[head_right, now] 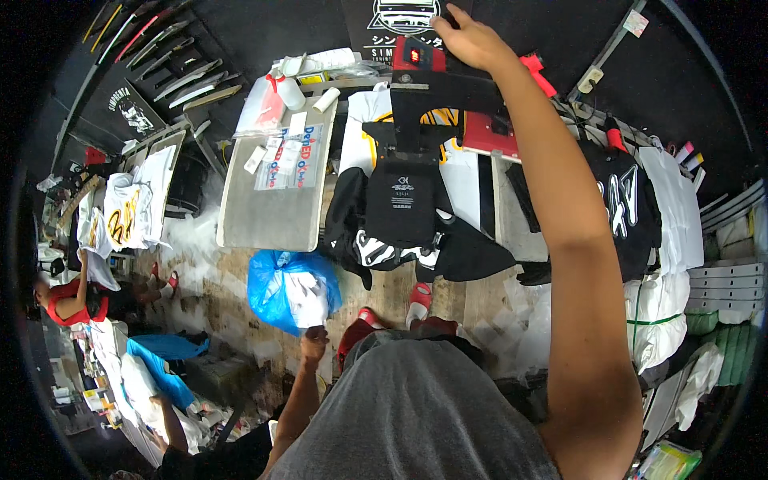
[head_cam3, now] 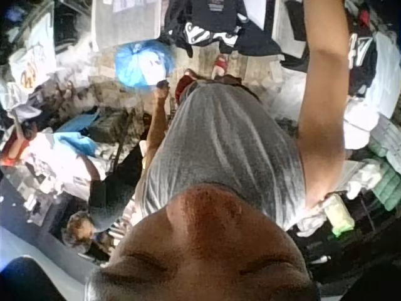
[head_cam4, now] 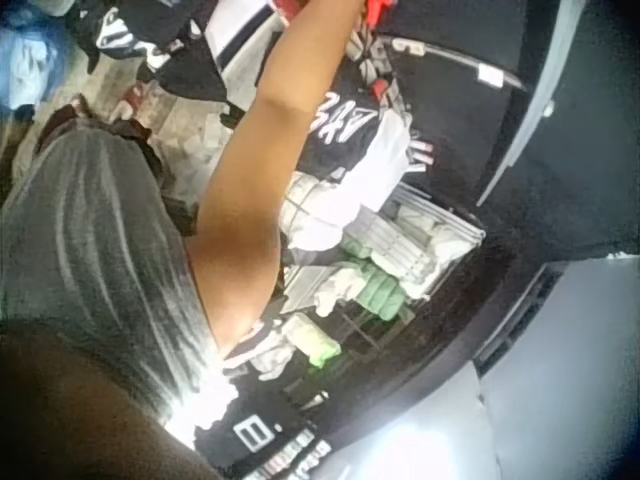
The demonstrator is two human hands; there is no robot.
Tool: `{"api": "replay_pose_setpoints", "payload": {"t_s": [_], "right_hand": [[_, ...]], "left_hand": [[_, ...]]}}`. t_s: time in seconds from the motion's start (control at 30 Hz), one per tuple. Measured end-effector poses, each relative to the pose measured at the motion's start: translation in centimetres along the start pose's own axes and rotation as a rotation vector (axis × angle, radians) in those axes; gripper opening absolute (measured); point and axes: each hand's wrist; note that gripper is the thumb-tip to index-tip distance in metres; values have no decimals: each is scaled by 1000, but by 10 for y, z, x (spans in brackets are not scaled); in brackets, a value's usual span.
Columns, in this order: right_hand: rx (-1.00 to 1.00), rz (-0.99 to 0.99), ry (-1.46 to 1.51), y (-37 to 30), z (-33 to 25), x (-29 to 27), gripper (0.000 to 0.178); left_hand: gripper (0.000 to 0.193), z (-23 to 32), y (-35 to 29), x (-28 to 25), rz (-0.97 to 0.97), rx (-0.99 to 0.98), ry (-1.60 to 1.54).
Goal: The person positions shirts onto a heat press, places transfer labels on them, applies heat using the press, peels the backing film, and stacks the completed shirts.
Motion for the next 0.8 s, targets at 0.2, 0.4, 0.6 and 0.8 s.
{"api": "replay_pose_setpoints", "payload": {"t_s": [0.2,0.4,0.6,0.8], "right_hand": [[-112,42,-88,-18,-4,14,81],[-102,100,-77,-45,-20,9,84],[-42,179,184,-94,-69,-3,77],[-588,-17,-104,-196,-127,-66,42]], "left_hand": [[55,195,-40,64,-93,819,331],[47,331,-89,102,-117,1076,646],[41,213,-23,39,-442,681,507],[36,-25,59,-87,-77,175,584]]}}
Point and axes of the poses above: each hand's wrist, its own y-axis towards the middle knuckle, its own x-axis out of the palm, z = x × y, and after that the axes turned 13 degrees about -x, right-handed
